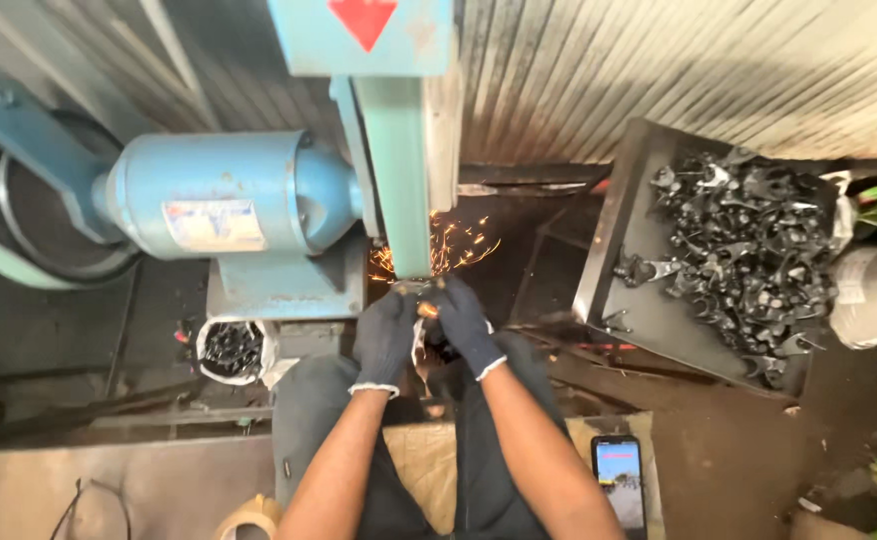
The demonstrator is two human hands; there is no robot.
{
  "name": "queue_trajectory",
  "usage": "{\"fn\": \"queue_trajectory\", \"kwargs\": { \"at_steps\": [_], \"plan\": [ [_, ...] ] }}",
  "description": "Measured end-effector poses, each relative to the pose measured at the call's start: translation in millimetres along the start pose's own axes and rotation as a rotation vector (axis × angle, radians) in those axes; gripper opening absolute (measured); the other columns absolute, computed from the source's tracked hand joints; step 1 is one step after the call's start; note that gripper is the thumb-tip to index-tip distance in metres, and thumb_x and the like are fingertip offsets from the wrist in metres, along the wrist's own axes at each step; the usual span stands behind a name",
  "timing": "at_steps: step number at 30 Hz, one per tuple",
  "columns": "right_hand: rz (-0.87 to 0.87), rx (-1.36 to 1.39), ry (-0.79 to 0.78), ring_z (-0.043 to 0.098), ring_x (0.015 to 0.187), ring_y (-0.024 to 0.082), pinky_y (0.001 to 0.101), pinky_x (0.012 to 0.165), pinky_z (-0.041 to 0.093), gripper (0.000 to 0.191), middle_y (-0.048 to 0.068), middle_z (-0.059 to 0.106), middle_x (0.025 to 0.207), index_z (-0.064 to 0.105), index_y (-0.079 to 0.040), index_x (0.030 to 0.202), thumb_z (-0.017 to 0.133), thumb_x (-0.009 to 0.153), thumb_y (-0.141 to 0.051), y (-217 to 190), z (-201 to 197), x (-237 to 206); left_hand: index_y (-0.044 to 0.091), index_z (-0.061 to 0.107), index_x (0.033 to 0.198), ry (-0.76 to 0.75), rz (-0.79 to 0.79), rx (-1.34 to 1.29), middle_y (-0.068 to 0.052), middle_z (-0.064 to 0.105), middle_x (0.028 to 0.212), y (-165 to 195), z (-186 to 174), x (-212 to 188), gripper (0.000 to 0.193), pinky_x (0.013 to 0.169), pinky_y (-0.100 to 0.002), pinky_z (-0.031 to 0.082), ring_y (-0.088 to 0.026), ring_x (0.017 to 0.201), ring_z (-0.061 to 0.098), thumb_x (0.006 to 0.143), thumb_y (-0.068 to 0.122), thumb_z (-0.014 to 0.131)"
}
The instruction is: The person sits on the floor at a bench grinder and sharpens small dark metal parts one at a time, holding each piece against the spinning grinding wheel with sparks flying, then places the ground piece onto a tray holding a pile of similar finished parts.
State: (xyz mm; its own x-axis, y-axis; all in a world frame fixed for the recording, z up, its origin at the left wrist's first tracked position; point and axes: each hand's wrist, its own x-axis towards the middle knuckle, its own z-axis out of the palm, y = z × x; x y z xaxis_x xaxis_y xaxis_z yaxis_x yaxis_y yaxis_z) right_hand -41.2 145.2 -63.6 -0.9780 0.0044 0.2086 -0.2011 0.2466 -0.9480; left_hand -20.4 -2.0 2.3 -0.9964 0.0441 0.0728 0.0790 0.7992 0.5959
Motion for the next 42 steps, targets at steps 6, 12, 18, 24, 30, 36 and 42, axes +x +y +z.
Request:
{"fn": "queue_trajectory", "kwargs": {
  "at_steps": [6, 12, 18, 24, 30, 36, 42],
  "plan": [
    [0.278, 0.152, 0.000, 0.062, 0.087, 0.011, 0.0295, 0.080, 0.051, 0.021, 0.007, 0.071, 0.094, 0.067, 0.000, 0.107, 0.058, 0.098, -0.017, -30.2, -20.1, -11.4, 0.006, 0.071, 0.103, -0.130, -0.328, -0.078, -0.024, 0.071, 0.100, 18.7, 4.3, -9.1, 0.045, 0.079, -0.056, 0.050, -0.045, 0.094, 0.067, 0.102, 0.044, 0.048],
    [0.407, 0.130, -0.038, 0.061, 0.079, 0.014, 0.0323, 0.073, 0.050, 0.022, 0.009, 0.069, 0.086, 0.067, 0.000, 0.100, 0.060, 0.096, -0.020, -23.8, -13.2, 15.7, 0.002, 0.071, 0.097, 0.099, -0.348, -0.104, -0.024, 0.071, 0.095, 9.0, 48.1, 0.8, 0.042, 0.081, -0.052, 0.051, -0.043, 0.091, 0.069, 0.101, 0.037, 0.047],
    [0.344, 0.150, 0.011, 0.059, 0.090, 0.015, 0.0325, 0.082, 0.050, 0.026, 0.010, 0.067, 0.096, 0.066, 0.002, 0.107, 0.060, 0.101, -0.023, -12.8, -27.6, 5.2, 0.002, 0.072, 0.092, 0.073, -0.281, -0.231, -0.024, 0.070, 0.090, 22.3, 45.6, 5.6, 0.039, 0.077, -0.051, 0.052, -0.042, 0.086, 0.069, 0.102, 0.035, 0.054],
    [-0.190, -0.238, 0.032, 0.063, 0.120, 0.033, 0.0396, 0.099, 0.048, 0.051, 0.022, 0.066, 0.129, 0.054, 0.006, 0.138, 0.065, 0.093, -0.017, -36.4, -33.7, -33.5, 0.007, 0.075, 0.099, -0.044, -0.215, -0.302, -0.020, 0.073, 0.093, 34.8, -23.0, -17.0, 0.038, 0.074, -0.048, 0.052, -0.040, 0.089, 0.070, 0.096, 0.041, 0.059],
    [-0.010, -0.166, -0.296, 0.066, 0.118, 0.029, 0.0371, 0.097, 0.052, 0.065, 0.015, 0.066, 0.128, 0.047, -0.001, 0.148, 0.073, 0.092, -0.022, -83.7, -44.4, -60.6, 0.010, 0.075, 0.109, -0.035, -0.207, -0.492, -0.013, 0.078, 0.094, 28.1, -45.1, -57.5, 0.039, 0.077, -0.040, 0.055, -0.029, 0.087, 0.076, 0.093, 0.043, 0.060],
    [0.385, 0.433, -0.451, 0.067, 0.091, 0.014, 0.0295, 0.077, 0.057, 0.053, 0.007, 0.070, 0.112, 0.054, -0.003, 0.149, 0.065, 0.098, -0.013, -116.9, -53.5, -70.1, 0.002, 0.073, 0.110, -0.246, -0.293, -0.782, -0.011, 0.076, 0.094, 20.5, -22.0, -67.3, 0.039, 0.078, -0.035, 0.053, -0.019, 0.085, 0.070, 0.101, 0.037, 0.057],
    [0.363, 0.548, -0.477, 0.067, 0.080, 0.012, 0.0268, 0.069, 0.056, 0.054, 0.004, 0.070, 0.100, 0.055, -0.002, 0.144, 0.069, 0.092, -0.004, -120.3, -54.7, -46.8, -0.001, 0.071, 0.108, -0.385, -0.236, -1.077, -0.009, 0.073, 0.094, 3.2, -35.6, -50.6, 0.033, 0.075, -0.035, 0.051, -0.017, 0.085, 0.067, 0.105, 0.029, 0.058]
  ]
}}
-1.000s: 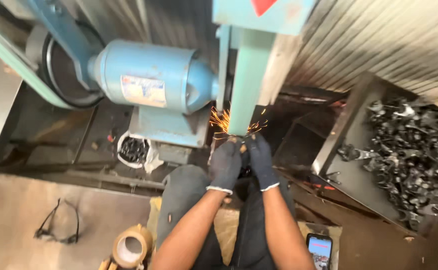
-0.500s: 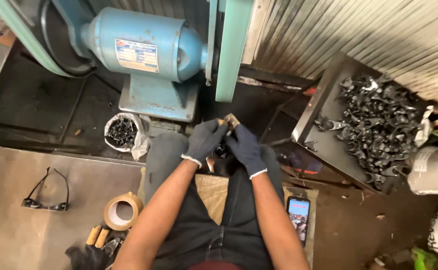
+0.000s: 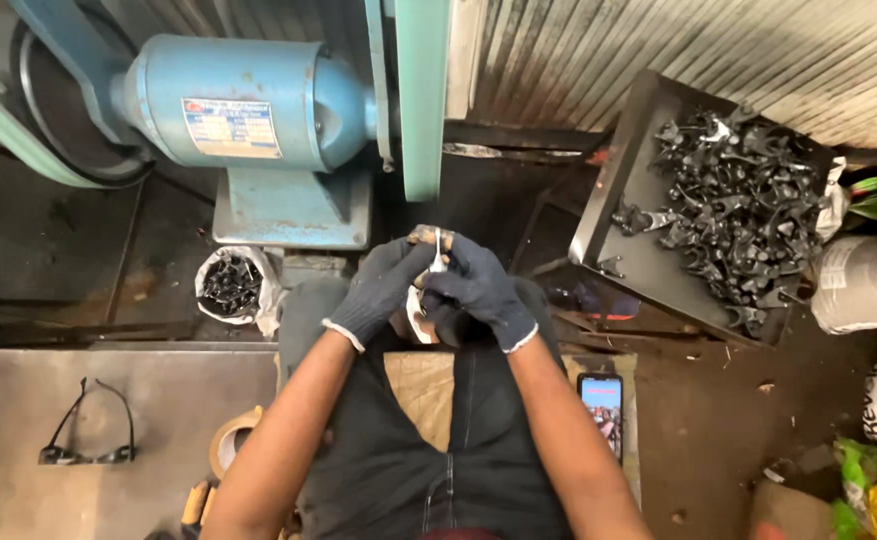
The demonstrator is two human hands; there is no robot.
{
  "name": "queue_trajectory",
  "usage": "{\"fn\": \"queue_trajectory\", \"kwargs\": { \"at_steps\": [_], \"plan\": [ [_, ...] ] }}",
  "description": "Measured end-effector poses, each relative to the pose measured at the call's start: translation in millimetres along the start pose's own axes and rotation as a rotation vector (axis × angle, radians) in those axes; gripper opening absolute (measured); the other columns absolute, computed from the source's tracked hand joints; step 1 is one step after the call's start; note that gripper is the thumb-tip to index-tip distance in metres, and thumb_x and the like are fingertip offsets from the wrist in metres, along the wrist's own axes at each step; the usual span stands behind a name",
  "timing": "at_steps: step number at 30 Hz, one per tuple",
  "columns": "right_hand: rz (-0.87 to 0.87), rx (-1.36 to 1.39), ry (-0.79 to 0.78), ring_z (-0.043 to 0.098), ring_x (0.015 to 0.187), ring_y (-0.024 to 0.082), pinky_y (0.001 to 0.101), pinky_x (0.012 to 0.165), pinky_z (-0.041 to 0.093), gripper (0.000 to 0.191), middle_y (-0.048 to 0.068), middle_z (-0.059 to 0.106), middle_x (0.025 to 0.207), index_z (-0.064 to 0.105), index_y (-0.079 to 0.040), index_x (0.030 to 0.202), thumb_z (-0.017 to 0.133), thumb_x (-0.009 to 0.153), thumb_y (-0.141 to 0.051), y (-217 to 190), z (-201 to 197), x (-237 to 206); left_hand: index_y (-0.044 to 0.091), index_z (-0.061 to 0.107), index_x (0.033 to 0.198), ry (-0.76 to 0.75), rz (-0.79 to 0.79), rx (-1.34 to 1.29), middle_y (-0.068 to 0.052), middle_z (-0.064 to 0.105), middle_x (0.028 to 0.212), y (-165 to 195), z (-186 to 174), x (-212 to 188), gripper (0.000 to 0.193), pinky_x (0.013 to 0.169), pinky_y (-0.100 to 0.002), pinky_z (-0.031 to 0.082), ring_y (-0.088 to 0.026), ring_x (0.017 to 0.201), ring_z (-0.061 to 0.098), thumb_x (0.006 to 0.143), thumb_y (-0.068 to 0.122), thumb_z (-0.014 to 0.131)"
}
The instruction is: The person sits on the floor at a bench grinder and sharpens small dark metal parts one at a time, holding each piece against the spinning grinding wheel with sparks flying, then places the ground piece onto a tray holding a pile of similar finished parts.
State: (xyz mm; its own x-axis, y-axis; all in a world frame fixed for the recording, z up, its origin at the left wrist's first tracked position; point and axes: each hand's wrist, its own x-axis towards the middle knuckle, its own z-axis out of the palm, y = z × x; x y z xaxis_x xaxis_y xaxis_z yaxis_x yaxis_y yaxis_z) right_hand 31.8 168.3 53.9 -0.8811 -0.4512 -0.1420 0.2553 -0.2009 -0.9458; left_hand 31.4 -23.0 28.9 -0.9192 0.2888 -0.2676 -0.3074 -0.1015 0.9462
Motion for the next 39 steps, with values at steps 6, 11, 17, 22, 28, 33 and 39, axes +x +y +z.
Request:
{"fn": "queue_trajectory", "kwargs": {
  "at_steps": [6, 11, 17, 22, 28, 33, 39],
  "plan": [
    [-0.111, -0.138, 0.223, 0.067, 0.099, 0.008, 0.0249, 0.087, 0.054, 0.030, 0.004, 0.074, 0.110, 0.071, 0.004, 0.123, 0.067, 0.098, -0.012, 57.1, -2.4, 64.7, -0.003, 0.069, 0.100, 0.337, -0.104, 0.483, -0.020, 0.071, 0.090, -32.9, -9.7, 48.4, 0.037, 0.075, -0.043, 0.050, -0.032, 0.084, 0.067, 0.103, 0.030, 0.052],
    [0.065, 0.041, 0.257, 0.065, 0.087, 0.014, 0.0296, 0.077, 0.052, 0.029, 0.009, 0.074, 0.101, 0.075, 0.004, 0.117, 0.067, 0.096, -0.014, 74.3, -28.7, 96.8, -0.005, 0.068, 0.093, 0.421, 0.029, 0.501, -0.027, 0.070, 0.089, -70.7, -9.2, 86.4, 0.041, 0.076, -0.048, 0.049, -0.042, 0.083, 0.067, 0.103, 0.028, 0.047],
    [-0.064, 0.069, 0.083, 0.066, 0.106, 0.012, 0.0289, 0.093, 0.054, 0.040, 0.007, 0.071, 0.120, 0.063, 0.003, 0.132, 0.066, 0.094, -0.009, 51.9, -25.7, 75.3, 0.001, 0.069, 0.104, 0.387, -0.090, 0.558, -0.024, 0.073, 0.094, -50.1, -2.7, 57.6, 0.040, 0.079, -0.047, 0.052, -0.038, 0.089, 0.071, 0.100, 0.037, 0.051],
    [-0.016, 0.056, 0.188, 0.064, 0.110, 0.011, 0.0280, 0.095, 0.053, 0.050, 0.003, 0.067, 0.128, 0.055, -0.001, 0.142, 0.064, 0.093, -0.005, 43.2, -6.3, 38.4, 0.005, 0.068, 0.116, 0.327, -0.114, 0.451, -0.021, 0.074, 0.102, -0.6, 6.9, 28.3, 0.044, 0.083, -0.043, 0.053, -0.033, 0.097, 0.072, 0.090, 0.041, 0.063],
    [0.093, 0.345, 0.170, 0.066, 0.091, 0.017, 0.0300, 0.077, 0.055, 0.039, 0.008, 0.069, 0.108, 0.059, 0.002, 0.129, 0.067, 0.091, -0.004, 54.5, -13.3, 72.9, 0.007, 0.073, 0.111, 0.479, -0.124, 0.342, -0.018, 0.078, 0.100, 13.1, 0.6, 41.8, 0.044, 0.083, -0.041, 0.054, -0.031, 0.095, 0.075, 0.086, 0.042, 0.063],
    [0.052, 0.465, 0.001, 0.054, 0.081, 0.016, 0.0312, 0.066, 0.044, 0.023, 0.009, 0.059, 0.100, 0.058, 0.008, 0.123, 0.071, 0.110, -0.006, 66.4, -22.6, 94.3, 0.010, 0.073, 0.114, 0.511, -0.285, 0.516, -0.023, 0.075, 0.099, 9.9, 1.1, 57.7, 0.047, 0.084, -0.045, 0.052, -0.037, 0.095, 0.073, 0.092, 0.049, 0.057],
    [-0.029, 0.206, 0.112, 0.066, 0.112, 0.015, 0.0313, 0.098, 0.054, 0.046, 0.006, 0.067, 0.126, 0.058, 0.000, 0.135, 0.066, 0.089, -0.001, 52.9, -14.8, 66.4, 0.007, 0.072, 0.112, 0.443, -0.041, 0.557, -0.022, 0.073, 0.099, 4.2, 0.6, 46.6, 0.046, 0.081, -0.046, 0.049, -0.041, 0.095, 0.068, 0.095, 0.046, 0.056]
  ]
}}
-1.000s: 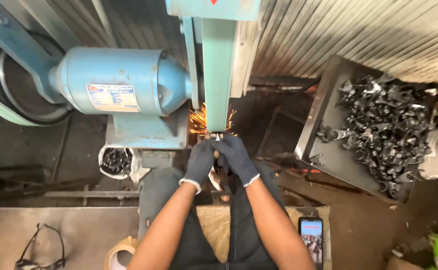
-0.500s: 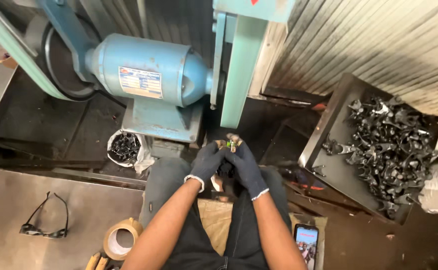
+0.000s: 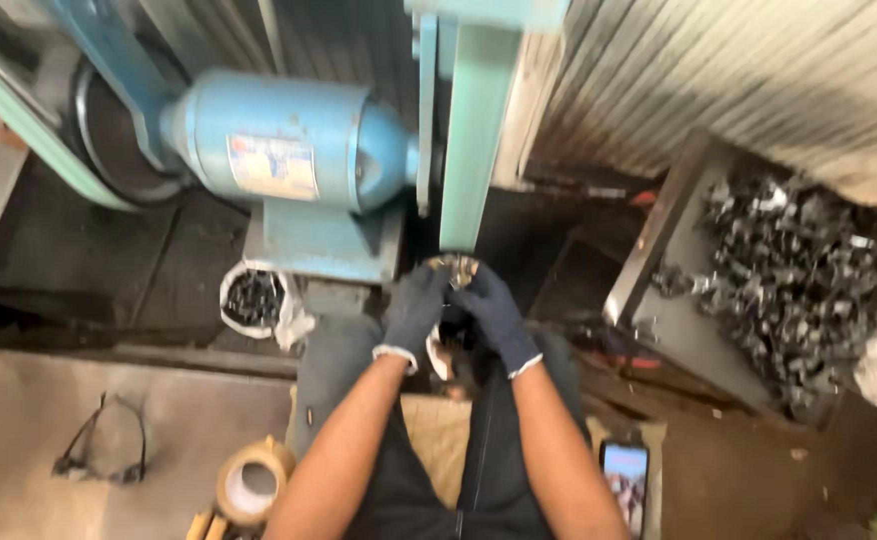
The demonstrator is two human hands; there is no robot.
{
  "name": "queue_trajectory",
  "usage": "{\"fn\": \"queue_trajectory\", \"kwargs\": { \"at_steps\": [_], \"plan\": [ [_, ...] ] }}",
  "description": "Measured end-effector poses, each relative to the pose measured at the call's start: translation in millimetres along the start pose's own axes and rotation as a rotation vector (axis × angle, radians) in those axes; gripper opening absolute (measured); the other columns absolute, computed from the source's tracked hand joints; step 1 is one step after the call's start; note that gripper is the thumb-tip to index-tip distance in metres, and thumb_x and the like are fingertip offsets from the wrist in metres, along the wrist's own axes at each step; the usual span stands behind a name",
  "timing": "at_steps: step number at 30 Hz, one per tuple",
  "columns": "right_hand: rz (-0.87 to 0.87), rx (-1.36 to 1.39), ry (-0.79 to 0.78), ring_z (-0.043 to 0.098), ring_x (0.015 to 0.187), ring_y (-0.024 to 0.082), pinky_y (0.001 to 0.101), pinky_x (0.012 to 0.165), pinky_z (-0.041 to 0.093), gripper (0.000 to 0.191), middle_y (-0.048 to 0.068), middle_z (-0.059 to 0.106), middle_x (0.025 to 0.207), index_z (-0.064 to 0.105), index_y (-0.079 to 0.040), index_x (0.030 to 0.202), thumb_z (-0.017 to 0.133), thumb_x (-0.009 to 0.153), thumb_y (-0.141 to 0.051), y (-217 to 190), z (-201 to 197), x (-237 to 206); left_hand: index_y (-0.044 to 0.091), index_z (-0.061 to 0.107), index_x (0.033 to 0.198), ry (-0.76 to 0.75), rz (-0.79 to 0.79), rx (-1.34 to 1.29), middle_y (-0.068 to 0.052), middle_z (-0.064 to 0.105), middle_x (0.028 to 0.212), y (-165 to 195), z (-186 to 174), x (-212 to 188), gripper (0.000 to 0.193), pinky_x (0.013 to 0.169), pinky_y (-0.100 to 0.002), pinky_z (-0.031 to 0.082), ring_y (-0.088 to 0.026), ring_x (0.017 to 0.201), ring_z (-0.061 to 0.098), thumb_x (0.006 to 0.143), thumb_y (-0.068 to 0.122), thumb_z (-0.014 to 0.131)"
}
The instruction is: The person sits on the floor at a bench grinder and sharpens small dark metal parts one at a time, holding each piece against the spinning grinding wheel with sparks flying, then places the ground piece onto a tray holding a pile of similar finished parts.
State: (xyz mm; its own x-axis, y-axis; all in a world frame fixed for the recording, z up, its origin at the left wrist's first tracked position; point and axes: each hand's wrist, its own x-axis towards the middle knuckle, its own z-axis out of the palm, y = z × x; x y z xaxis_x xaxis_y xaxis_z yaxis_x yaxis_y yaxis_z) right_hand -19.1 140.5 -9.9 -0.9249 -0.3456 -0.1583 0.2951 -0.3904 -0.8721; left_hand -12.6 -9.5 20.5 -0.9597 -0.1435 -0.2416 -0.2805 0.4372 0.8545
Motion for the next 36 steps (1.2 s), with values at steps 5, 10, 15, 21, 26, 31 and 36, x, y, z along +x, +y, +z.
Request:
{"fn": "queue_trajectory", "kwargs": {
  "at_steps": [5, 10, 15, 21, 26, 31, 36],
  "plan": [
    [0.024, -0.230, -0.056, 0.066, 0.100, 0.014, 0.0292, 0.090, 0.054, 0.051, 0.005, 0.068, 0.122, 0.058, 0.000, 0.139, 0.064, 0.088, 0.002, -4.9, -5.1, -30.8, 0.000, 0.075, 0.102, -0.391, -0.071, -0.313, -0.024, 0.075, 0.096, -27.6, 2.4, -7.2, 0.043, 0.080, -0.046, 0.053, -0.042, 0.094, 0.068, 0.100, 0.037, 0.054],
    [0.044, -0.179, 0.045, 0.063, 0.086, 0.013, 0.0291, 0.078, 0.053, 0.035, 0.006, 0.071, 0.107, 0.068, 0.004, 0.126, 0.067, 0.092, -0.005, 8.8, -7.6, 5.0, 0.001, 0.072, 0.111, -0.067, 0.090, -0.099, -0.021, 0.073, 0.101, -54.1, 31.5, 10.9, 0.038, 0.082, -0.044, 0.050, -0.038, 0.095, 0.067, 0.100, 0.029, 0.048],
    [0.019, -0.362, 0.167, 0.066, 0.087, 0.012, 0.0296, 0.077, 0.052, 0.028, 0.008, 0.077, 0.099, 0.076, 0.005, 0.113, 0.069, 0.092, -0.011, 5.1, -7.9, 31.7, 0.002, 0.071, 0.109, -0.083, 0.134, 0.082, -0.020, 0.073, 0.099, -57.6, 45.1, 25.8, 0.035, 0.087, -0.046, 0.050, -0.037, 0.096, 0.070, 0.098, 0.025, 0.047],
    [-0.029, -0.206, -0.020, 0.065, 0.102, 0.014, 0.0303, 0.093, 0.053, 0.039, 0.007, 0.070, 0.115, 0.067, 0.000, 0.127, 0.070, 0.089, -0.008, -2.8, -9.6, 3.0, 0.002, 0.073, 0.103, -0.042, 0.106, 0.003, -0.020, 0.073, 0.087, -43.3, 31.3, 7.1, 0.035, 0.105, -0.046, 0.034, -0.037, 0.091, 0.070, 0.102, 0.027, 0.049],
    [-0.329, -0.698, 0.222, 0.067, 0.111, 0.016, 0.0299, 0.098, 0.052, 0.027, 0.006, 0.069, 0.121, 0.065, -0.002, 0.127, 0.066, 0.100, -0.007, -3.2, -9.6, -28.8, 0.006, 0.073, 0.114, -0.310, -0.074, -0.434, -0.012, 0.076, 0.100, -9.4, 12.7, -16.0, 0.035, 0.082, -0.038, 0.055, -0.023, 0.091, 0.075, 0.096, 0.033, 0.058],
    [-0.445, -0.609, 0.402, 0.068, 0.109, 0.017, 0.0310, 0.096, 0.053, 0.027, 0.006, 0.070, 0.124, 0.063, -0.001, 0.126, 0.062, 0.099, -0.007, -6.4, -2.1, -21.7, 0.003, 0.076, 0.104, -0.246, -0.026, -0.059, -0.016, 0.078, 0.089, 9.3, 6.7, -17.4, 0.039, 0.075, -0.038, 0.054, -0.022, 0.080, 0.074, 0.096, 0.036, 0.058],
    [-0.333, -0.325, 0.419, 0.066, 0.100, 0.014, 0.0290, 0.088, 0.055, 0.028, 0.008, 0.069, 0.112, 0.064, 0.001, 0.123, 0.063, 0.097, -0.008, -4.9, -9.5, 13.0, 0.002, 0.077, 0.109, -0.103, -0.090, -0.272, -0.016, 0.074, 0.104, -1.4, 28.4, -1.4, 0.035, 0.082, -0.035, 0.051, -0.021, 0.093, 0.068, 0.095, 0.031, 0.063]
  ]
}}
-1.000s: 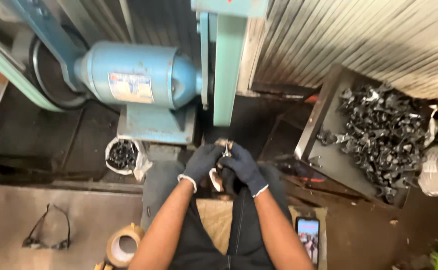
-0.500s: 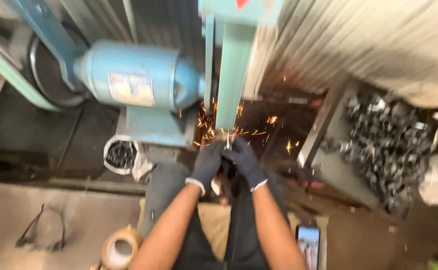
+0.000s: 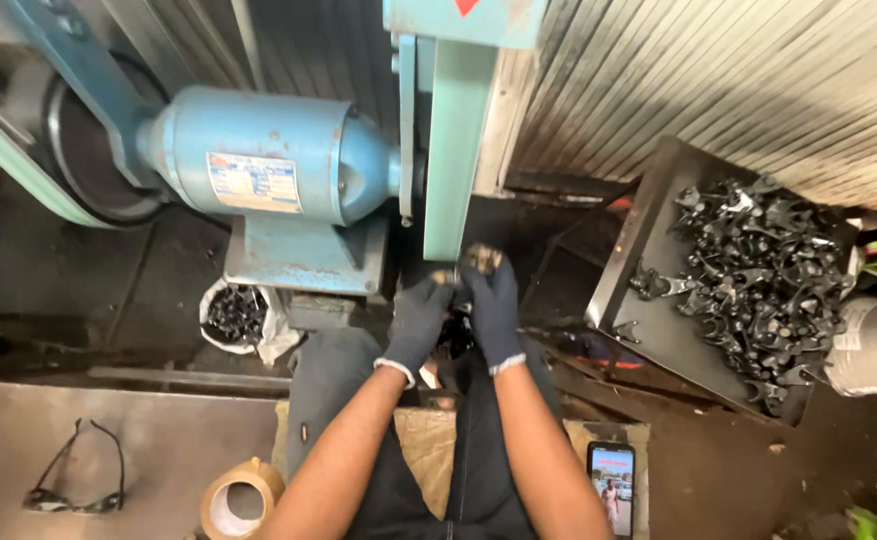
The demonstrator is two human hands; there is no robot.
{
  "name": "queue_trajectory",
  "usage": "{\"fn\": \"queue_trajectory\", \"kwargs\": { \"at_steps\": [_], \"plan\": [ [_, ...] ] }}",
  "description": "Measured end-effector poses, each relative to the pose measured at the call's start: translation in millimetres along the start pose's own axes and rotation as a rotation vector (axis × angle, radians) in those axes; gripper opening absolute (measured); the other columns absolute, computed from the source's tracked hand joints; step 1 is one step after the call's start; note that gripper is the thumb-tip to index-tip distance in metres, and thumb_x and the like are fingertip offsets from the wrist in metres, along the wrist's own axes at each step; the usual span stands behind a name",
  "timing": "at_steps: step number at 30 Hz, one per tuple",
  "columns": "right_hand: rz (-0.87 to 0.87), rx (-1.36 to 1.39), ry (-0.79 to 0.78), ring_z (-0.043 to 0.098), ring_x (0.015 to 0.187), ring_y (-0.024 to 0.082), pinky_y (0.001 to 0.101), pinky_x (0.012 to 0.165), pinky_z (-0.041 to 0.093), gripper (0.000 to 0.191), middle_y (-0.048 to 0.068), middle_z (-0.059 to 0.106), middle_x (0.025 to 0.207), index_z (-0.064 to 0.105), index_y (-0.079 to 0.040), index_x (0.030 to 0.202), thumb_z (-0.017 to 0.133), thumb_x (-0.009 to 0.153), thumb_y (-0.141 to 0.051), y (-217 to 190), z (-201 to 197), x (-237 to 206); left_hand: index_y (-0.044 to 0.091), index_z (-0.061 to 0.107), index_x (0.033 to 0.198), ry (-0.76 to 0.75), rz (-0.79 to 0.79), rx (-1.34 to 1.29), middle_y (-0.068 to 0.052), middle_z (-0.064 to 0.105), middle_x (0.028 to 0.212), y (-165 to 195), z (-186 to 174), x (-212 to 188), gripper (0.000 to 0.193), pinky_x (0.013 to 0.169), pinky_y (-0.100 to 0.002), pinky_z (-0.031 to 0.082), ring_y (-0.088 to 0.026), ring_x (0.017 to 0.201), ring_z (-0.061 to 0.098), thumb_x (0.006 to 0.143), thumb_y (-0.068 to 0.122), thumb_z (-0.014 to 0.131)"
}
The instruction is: The person sits on the floor at a bench grinder and sharpens small dark metal parts one at a time, holding each piece against the spinning grinding wheel with sparks flying, then places the ground piece onto a tray holding a pile of similar finished parts.
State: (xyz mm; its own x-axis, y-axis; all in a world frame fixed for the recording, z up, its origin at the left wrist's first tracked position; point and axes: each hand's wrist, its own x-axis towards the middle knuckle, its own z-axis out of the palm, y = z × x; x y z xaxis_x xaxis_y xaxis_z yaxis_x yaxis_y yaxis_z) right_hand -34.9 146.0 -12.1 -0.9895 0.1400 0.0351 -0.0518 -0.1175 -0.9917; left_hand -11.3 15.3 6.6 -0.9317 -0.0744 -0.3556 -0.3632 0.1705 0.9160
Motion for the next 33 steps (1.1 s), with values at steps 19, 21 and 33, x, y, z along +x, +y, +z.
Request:
{"fn": "queue_trajectory", "kwargs": {
  "at_steps": [19, 21, 33],
  "plan": [
    [-0.046, -1.329, 0.627, 0.064, 0.104, 0.044, 0.0508, 0.087, 0.050, 0.052, 0.024, 0.065, 0.116, 0.062, -0.001, 0.119, 0.075, 0.093, -0.044, -19.3, -214.6, -32.7, 0.018, 0.067, 0.124, -0.342, 0.081, 0.701, -0.020, 0.075, 0.102, 29.5, -0.3, -39.6, 0.042, 0.087, -0.051, 0.051, -0.039, 0.103, 0.069, 0.097, 0.047, 0.053],
    [0.202, -1.442, 0.461, 0.063, 0.103, 0.044, 0.0527, 0.088, 0.050, 0.057, 0.023, 0.063, 0.116, 0.061, -0.004, 0.124, 0.075, 0.090, -0.048, -16.2, -231.2, -32.1, 0.025, 0.064, 0.129, -0.491, -0.021, 0.766, -0.018, 0.081, 0.087, 35.3, 6.3, -39.3, 0.042, 0.086, -0.048, 0.053, -0.034, 0.096, 0.075, 0.095, 0.046, 0.050],
    [0.110, -1.155, 0.426, 0.065, 0.108, 0.046, 0.0506, 0.094, 0.052, 0.067, 0.029, 0.066, 0.119, 0.048, 0.005, 0.138, 0.071, 0.085, -0.028, -10.2, -209.7, -11.4, 0.014, 0.078, 0.094, -0.399, 0.452, 0.795, -0.014, 0.075, 0.097, -15.9, 3.3, -39.9, 0.033, 0.080, -0.048, 0.054, -0.035, 0.091, 0.071, 0.088, 0.038, 0.056]
  ]
}}
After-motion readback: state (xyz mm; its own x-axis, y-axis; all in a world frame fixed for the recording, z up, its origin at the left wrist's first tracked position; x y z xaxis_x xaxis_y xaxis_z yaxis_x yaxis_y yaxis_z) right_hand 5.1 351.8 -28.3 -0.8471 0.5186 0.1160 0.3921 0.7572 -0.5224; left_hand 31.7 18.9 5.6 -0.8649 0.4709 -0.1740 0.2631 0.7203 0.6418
